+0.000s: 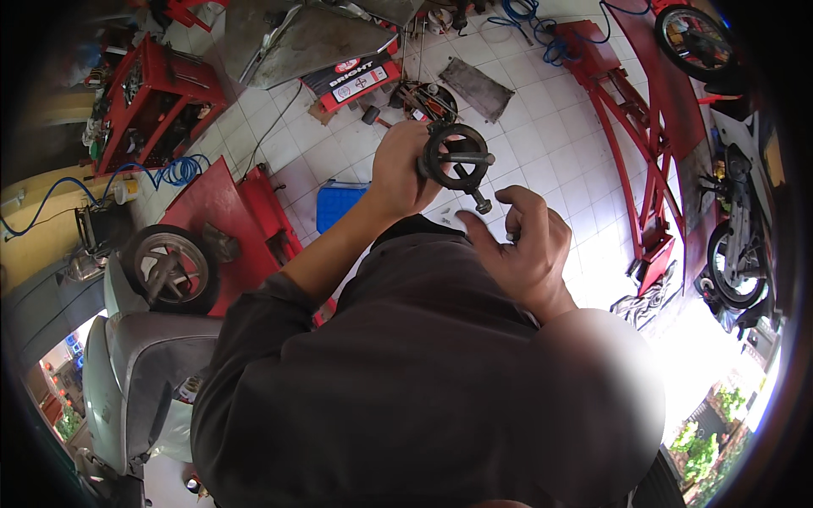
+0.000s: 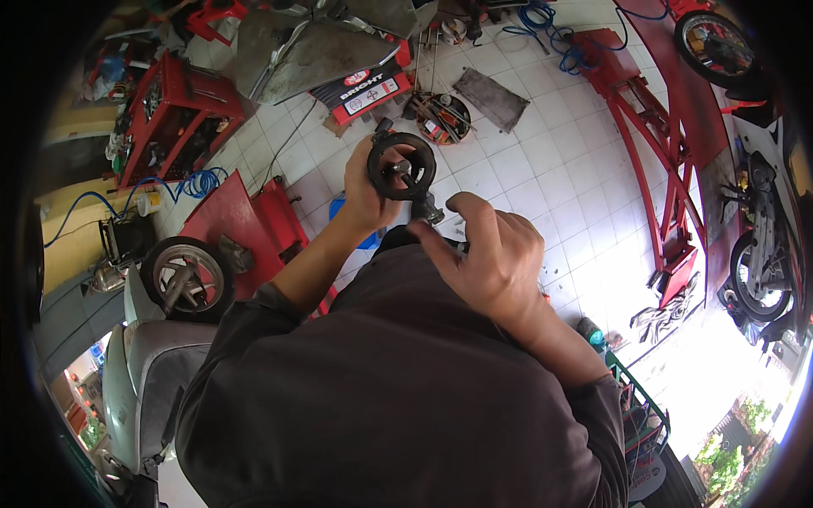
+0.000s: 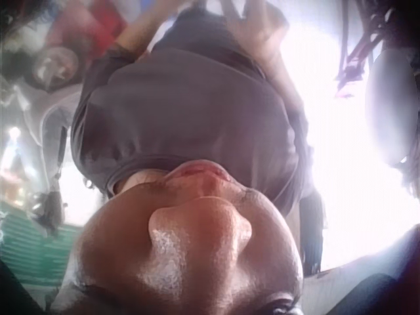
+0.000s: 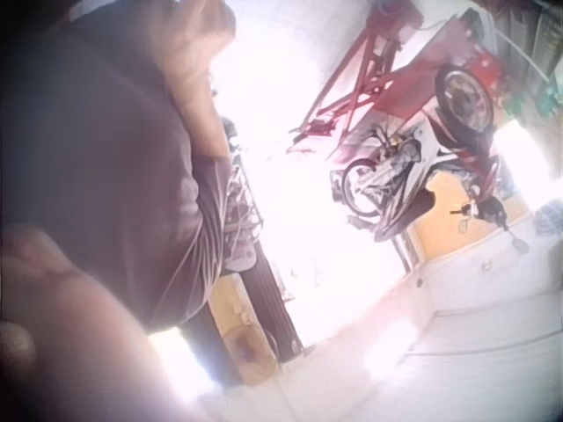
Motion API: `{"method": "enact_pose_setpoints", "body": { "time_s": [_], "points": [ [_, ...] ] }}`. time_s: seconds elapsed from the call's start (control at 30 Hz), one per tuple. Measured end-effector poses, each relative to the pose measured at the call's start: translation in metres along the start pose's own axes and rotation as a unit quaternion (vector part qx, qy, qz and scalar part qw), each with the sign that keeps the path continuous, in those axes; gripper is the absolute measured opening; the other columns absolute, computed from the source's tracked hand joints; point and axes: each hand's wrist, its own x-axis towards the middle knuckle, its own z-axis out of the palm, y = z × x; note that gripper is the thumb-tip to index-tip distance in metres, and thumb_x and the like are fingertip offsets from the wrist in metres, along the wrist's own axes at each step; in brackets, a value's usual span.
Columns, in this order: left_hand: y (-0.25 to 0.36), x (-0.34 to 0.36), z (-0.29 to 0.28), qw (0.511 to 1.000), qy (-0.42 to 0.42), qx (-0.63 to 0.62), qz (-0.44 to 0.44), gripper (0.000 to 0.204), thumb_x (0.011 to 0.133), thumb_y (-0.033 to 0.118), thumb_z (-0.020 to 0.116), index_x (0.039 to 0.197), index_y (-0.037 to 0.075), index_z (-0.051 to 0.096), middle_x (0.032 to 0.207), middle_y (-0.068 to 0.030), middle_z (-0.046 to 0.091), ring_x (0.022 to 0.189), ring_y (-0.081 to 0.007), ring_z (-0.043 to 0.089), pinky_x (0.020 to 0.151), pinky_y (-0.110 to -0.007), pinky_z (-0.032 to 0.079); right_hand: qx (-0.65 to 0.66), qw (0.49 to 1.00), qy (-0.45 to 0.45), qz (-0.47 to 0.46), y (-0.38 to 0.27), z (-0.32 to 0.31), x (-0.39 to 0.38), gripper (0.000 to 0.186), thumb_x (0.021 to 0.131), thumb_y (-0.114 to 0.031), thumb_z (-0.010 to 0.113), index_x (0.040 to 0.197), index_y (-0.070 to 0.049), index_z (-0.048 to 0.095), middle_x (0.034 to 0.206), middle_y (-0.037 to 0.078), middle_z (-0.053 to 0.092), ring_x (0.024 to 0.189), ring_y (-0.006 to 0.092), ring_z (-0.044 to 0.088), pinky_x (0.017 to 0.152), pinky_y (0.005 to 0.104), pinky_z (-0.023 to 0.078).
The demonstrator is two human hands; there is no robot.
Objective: The person manipulates a motorcycle fuel level sender assembly using a screwdriver to adjust components and then uses a Vernier caliper to measure or hold a part of the assembly.
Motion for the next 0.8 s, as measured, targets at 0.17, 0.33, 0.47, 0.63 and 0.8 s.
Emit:
{"method": "enact_pose_setpoints", "body": {
  "time_s": [0.17, 0.33, 0.47, 0.63, 0.8],
  "points": [
    [0.034, -0.012, 0.034, 1.0, 0.003, -0.01, -0.003, 0.031, 0.071, 0.0, 0.07, 0.096, 0.008, 0.052, 0.096, -0.0094, 0.065, 0.08, -0.0312, 0.06, 0.07, -0.039, 0.046, 0.016, 0.997, 0.035, -0.068, 0.032, -0.02, -0.036, 0.024, 0.075, -0.015, 0.077, 0.083, -0.006, 0.057, 0.052, 0.003, 0.051, 0.041, 0.0204, 0.052, 0.04, 0.0317, 0.038],
    [0.072, -0.022, 0.078, 1.0, 0.002, -0.001, 0.018, 0.032, 0.073, 0.0, 0.07, 0.097, 0.007, 0.051, 0.099, -0.0099, 0.065, 0.081, -0.0306, 0.06, 0.07, -0.039, 0.047, 0.017, 0.997, 0.063, -0.044, 0.042, -0.07, -0.072, 0.025, 0.075, -0.016, 0.078, 0.083, -0.005, 0.057, 0.052, 0.003, 0.052, 0.04, 0.0205, 0.051, 0.041, 0.0322, 0.039],
    [0.095, -0.029, 0.106, 0.999, -0.002, 0.04, 0.014, 0.034, 0.073, 0.002, 0.071, 0.101, 0.006, 0.052, 0.095, -0.0112, 0.063, 0.08, -0.0337, 0.059, 0.071, -0.041, 0.046, 0.007, 0.994, 0.071, -0.078, 0.068, -0.089, -0.1, 0.025, 0.076, -0.019, 0.077, 0.084, -0.005, 0.057, 0.051, 0.003, 0.051, 0.041, 0.0202, 0.052, 0.042, 0.0313, 0.04],
    [0.129, -0.047, 0.133, 0.994, 0.0, 0.101, 0.032, 0.033, 0.074, 0.004, 0.071, 0.102, 0.006, 0.052, 0.091, -0.0122, 0.061, 0.08, -0.0342, 0.058, 0.071, -0.041, 0.045, 0.079, 0.995, 0.044, -0.048, 0.082, -0.124, -0.13, 0.028, 0.078, -0.025, 0.075, 0.085, -0.005, 0.056, 0.051, 0.004, 0.051, 0.041, 0.0208, 0.052, 0.041, 0.0313, 0.04],
    [0.155, -0.057, 0.151, 0.99, 0.001, 0.134, 0.043, 0.032, 0.074, 0.005, 0.071, 0.101, 0.006, 0.054, 0.087, -0.0126, 0.059, 0.075, -0.0333, 0.056, 0.066, -0.04, 0.043, 0.051, 0.992, 0.072, -0.089, 0.101, -0.124, -0.154, 0.027, 0.079, -0.022, 0.075, 0.088, -0.004, 0.057, 0.051, 0.004, 0.052, 0.041, 0.0204, 0.051, 0.041, 0.0318, 0.039]
  ]
}}
